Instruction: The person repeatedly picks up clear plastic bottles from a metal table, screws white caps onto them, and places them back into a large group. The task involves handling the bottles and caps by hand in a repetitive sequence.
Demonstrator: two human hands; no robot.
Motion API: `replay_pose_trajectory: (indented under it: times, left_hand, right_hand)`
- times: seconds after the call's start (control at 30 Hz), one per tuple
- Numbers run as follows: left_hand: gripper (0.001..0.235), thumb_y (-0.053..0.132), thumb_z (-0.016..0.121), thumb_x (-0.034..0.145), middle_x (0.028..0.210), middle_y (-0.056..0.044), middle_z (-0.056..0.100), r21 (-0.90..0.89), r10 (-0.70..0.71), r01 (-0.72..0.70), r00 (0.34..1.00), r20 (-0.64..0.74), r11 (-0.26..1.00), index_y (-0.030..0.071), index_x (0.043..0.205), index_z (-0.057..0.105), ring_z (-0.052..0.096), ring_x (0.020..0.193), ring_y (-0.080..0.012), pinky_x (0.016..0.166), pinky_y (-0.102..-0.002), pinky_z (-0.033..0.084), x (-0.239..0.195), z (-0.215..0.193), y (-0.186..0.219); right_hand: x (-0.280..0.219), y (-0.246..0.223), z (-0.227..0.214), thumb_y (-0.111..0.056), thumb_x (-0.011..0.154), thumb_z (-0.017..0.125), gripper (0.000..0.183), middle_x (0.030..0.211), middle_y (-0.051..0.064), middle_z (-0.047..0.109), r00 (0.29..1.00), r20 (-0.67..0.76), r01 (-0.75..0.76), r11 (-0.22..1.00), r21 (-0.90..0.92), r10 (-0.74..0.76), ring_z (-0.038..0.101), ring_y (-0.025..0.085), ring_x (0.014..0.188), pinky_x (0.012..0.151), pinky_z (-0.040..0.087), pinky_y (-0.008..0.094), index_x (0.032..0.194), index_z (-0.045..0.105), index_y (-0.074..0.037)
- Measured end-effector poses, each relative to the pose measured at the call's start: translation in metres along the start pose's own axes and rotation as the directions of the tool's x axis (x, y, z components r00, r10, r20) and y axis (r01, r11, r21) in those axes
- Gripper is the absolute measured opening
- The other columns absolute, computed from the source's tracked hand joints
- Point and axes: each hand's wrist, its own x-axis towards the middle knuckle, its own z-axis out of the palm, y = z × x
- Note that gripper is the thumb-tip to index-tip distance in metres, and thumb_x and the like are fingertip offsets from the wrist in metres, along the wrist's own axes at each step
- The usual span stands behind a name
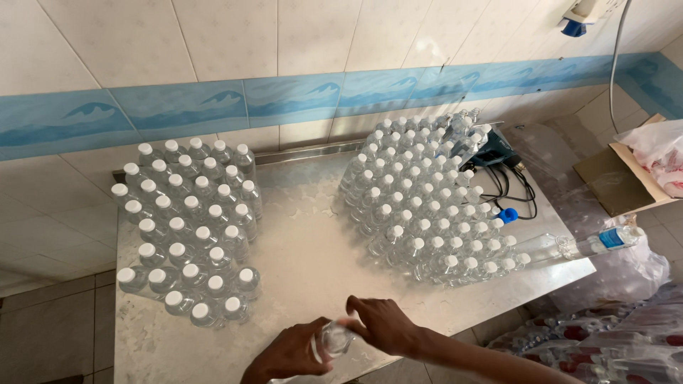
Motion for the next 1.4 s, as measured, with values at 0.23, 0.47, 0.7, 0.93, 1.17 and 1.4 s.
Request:
replay_pose_trajectory:
  times: [0.23,0.47,0.7,0.93,1.17,1.4]
  left_hand:
    - [0.07,0.047,0.088,0.073,0.115,0.006,0.083,-0.224,0.005,0.021,0.994,0.112,0.974,0.028,0.136,0.065,0.077,0.092,-0.0102,0.081,-0.027,0.059,-0.002,-0.006,0.02]
    - [0.068,0.042,0.078,0.072,0.1,0.008,0.082,-0.074,-0.25,0.246,0.967,-0.051,0.966,0.036,0.137,0.061,0.076,0.088,-0.0153,0.078,-0.031,0.055,0.008,-0.003,0.045]
    - [0.077,0.026,0.098,0.077,0.102,-0.003,0.072,-0.645,0.103,0.057,0.973,0.207,0.762,0.011,0.145,0.065,0.071,0.076,-0.0097,0.061,-0.021,0.061,0.025,0.004,-0.004]
    - [0.059,0.029,0.083,0.081,0.112,-0.003,0.077,-0.494,-0.03,0.093,0.991,0.133,0.865,0.017,0.137,0.068,0.075,0.083,-0.0147,0.062,-0.028,0.059,0.05,0.018,0.016]
    - [0.086,0.021,0.079,0.087,0.118,-0.01,0.063,0.845,0.277,0.28,0.858,-0.434,0.455,0.015,0.166,0.045,0.065,0.09,-0.0304,0.075,-0.05,0.053,0.149,0.116,-0.071]
    - [0.115,0.05,0.093,0.082,0.13,-0.01,0.064,0.66,0.228,0.326,0.76,-0.609,0.677,0.012,0.172,0.032,0.067,0.093,-0.0268,0.075,-0.043,0.057,0.208,0.075,-0.098]
  right_hand:
    - [-0.004,-0.002,-0.021,-0.053,0.12,0.037,0.06,0.068,0.003,0.041,0.291,-0.224,0.694,0.366,-0.62,-0.93,0.039,0.019,0.056,0.051,0.026,0.036,0.077,0.047,-0.012]
    - [0.04,0.016,-0.01,-0.053,0.115,0.045,0.066,0.064,0.002,0.014,0.984,-0.008,-0.165,0.933,0.319,0.177,0.014,0.018,0.063,0.062,0.016,0.043,0.072,0.016,-0.014]
    - [0.017,0.014,-0.028,-0.062,0.114,0.043,0.054,0.089,0.009,0.07,0.772,-0.28,0.523,0.82,-0.232,-0.571,0.068,0.027,0.07,0.059,0.053,0.044,0.109,0.06,-0.011]
    - [0.061,0.067,0.0,-0.042,0.12,0.034,0.058,0.062,0.003,0.033,0.83,-0.263,0.497,0.866,-0.053,-0.493,0.031,0.018,0.051,0.052,0.027,0.043,0.07,0.039,-0.012]
    - [0.133,0.162,0.028,-0.062,0.116,0.027,0.059,0.059,-0.009,0.032,0.61,0.761,-0.73,0.532,0.429,0.223,0.021,0.008,0.049,0.045,0.017,0.027,0.073,0.038,-0.024]
    - [0.166,0.092,-0.046,-0.07,0.105,0.047,0.061,0.075,0.01,0.067,0.98,0.149,-0.172,0.928,0.331,0.129,0.059,0.021,0.05,0.044,0.049,0.034,0.133,0.049,-0.016]
